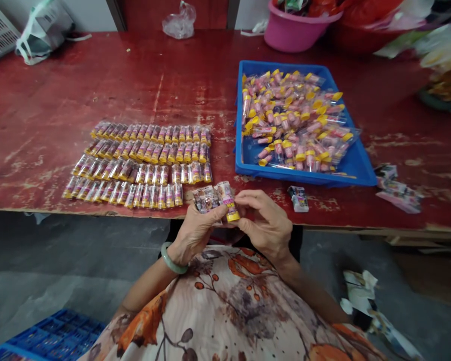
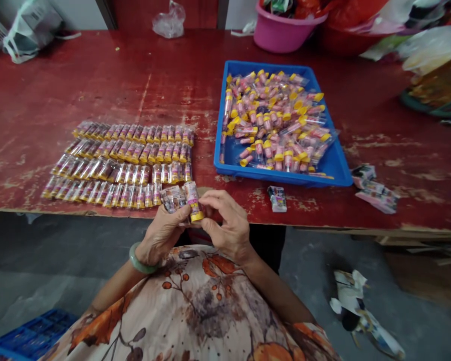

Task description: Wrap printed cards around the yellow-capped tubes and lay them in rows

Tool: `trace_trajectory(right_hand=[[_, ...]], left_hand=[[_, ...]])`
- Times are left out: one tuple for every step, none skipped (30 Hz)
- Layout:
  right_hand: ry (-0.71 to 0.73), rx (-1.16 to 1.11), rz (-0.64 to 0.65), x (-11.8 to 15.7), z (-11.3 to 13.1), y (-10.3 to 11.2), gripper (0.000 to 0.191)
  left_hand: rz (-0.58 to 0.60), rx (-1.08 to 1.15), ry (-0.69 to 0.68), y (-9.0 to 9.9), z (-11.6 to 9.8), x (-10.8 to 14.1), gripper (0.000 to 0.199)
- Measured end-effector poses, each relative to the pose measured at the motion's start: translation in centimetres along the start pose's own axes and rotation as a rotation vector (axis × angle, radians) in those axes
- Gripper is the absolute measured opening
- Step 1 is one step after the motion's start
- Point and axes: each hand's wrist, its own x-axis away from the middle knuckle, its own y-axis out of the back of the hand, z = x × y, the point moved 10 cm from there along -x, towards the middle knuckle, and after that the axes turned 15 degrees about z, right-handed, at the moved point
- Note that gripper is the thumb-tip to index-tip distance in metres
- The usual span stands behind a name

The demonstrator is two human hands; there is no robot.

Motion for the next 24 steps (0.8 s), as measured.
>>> trace_trajectory(right_hand=[[-0.001,0.015,-0.010,-0.1,0.2,0.2,0.029],[0.003,0.032,-0.024,-0.2,0.4,0.3,0.027],[0.012,0.051,-0.038,-0.3,0.7,0.5,0.026],[0.027,0.072,-0.047,-0.3,1.0,0.5,0.025],[0.043,0.096,-0.059,-0.3,1.2,0.5,0.024],[0.055,0.118,-0.070,-0.2,1.5,0.5,0.023],[0.063,0.135,-0.080,-0.2,1.6,0.4,0.021],[0.063,0.145,-0.089,-0.1,1.7,0.4,0.020],[0.060,0.149,-0.098,0.0,1.6,0.3,0.019],[0.058,0.148,-0.106,0.1,1.6,0.3,0.019],[0.058,0.144,-0.108,0.2,1.6,0.3,0.019],[0.061,0.141,-0.106,0.2,1.7,0.3,0.020],[0.068,0.140,-0.102,0.2,1.8,0.3,0.022],[0.076,0.139,-0.098,0.3,1.9,0.3,0.024],[0.084,0.137,-0.092,0.3,2.0,0.4,0.026],[0.087,0.135,-0.087,0.4,2.0,0.4,0.027],[0.086,0.134,-0.083,0.4,2.0,0.4,0.028],[0.083,0.136,-0.081,0.5,1.9,0.5,0.028],[0.077,0.139,-0.080,0.6,1.8,0.5,0.028],[0.068,0.142,-0.080,0.7,1.6,0.5,0.027],[0.063,0.144,-0.080,0.8,1.5,0.5,0.027],[0.059,0.145,-0.081,0.9,1.4,0.5,0.026],[0.057,0.146,-0.081,0.9,1.4,0.5,0.026],[0.057,0.147,-0.079,0.9,1.4,0.4,0.027]], left_hand=[[0.011,-0.009,0.017,-0.2,0.1,0.1,0.033],[0.017,-0.016,0.034,-0.3,0.3,0.2,0.034],[0.021,-0.022,0.050,-0.3,0.5,0.3,0.034],[0.025,-0.024,0.066,-0.3,0.7,0.4,0.034],[0.028,-0.024,0.080,-0.3,0.9,0.5,0.035],[0.030,-0.024,0.091,-0.2,1.1,0.5,0.035],[0.030,-0.023,0.100,-0.1,1.3,0.6,0.034],[0.029,-0.022,0.103,0.0,1.4,0.6,0.034],[0.029,-0.022,0.100,0.0,1.5,0.6,0.034],[0.031,-0.025,0.093,0.0,1.4,0.7,0.033],[0.036,-0.031,0.084,-0.1,1.4,0.7,0.031],[0.045,-0.037,0.075,-0.2,1.2,0.7,0.030],[0.053,-0.044,0.068,-0.3,1.1,0.7,0.028],[0.062,-0.050,0.060,-0.4,1.0,0.7,0.027],[0.071,-0.054,0.055,-0.5,0.9,0.7,0.027],[0.079,-0.056,0.051,-0.6,0.8,0.6,0.026],[0.085,-0.059,0.049,-0.7,0.7,0.6,0.025],[0.089,-0.061,0.047,-0.7,0.7,0.6,0.024],[0.089,-0.064,0.045,-0.7,0.6,0.6,0.023],[0.084,-0.066,0.042,-0.6,0.6,0.6,0.023],[0.075,-0.070,0.041,-0.5,0.6,0.6,0.023],[0.065,-0.073,0.043,-0.4,0.6,0.6,0.024],[0.056,-0.075,0.048,-0.3,0.6,0.7,0.025],[0.045,-0.075,0.055,-0.2,0.7,0.8,0.026]])
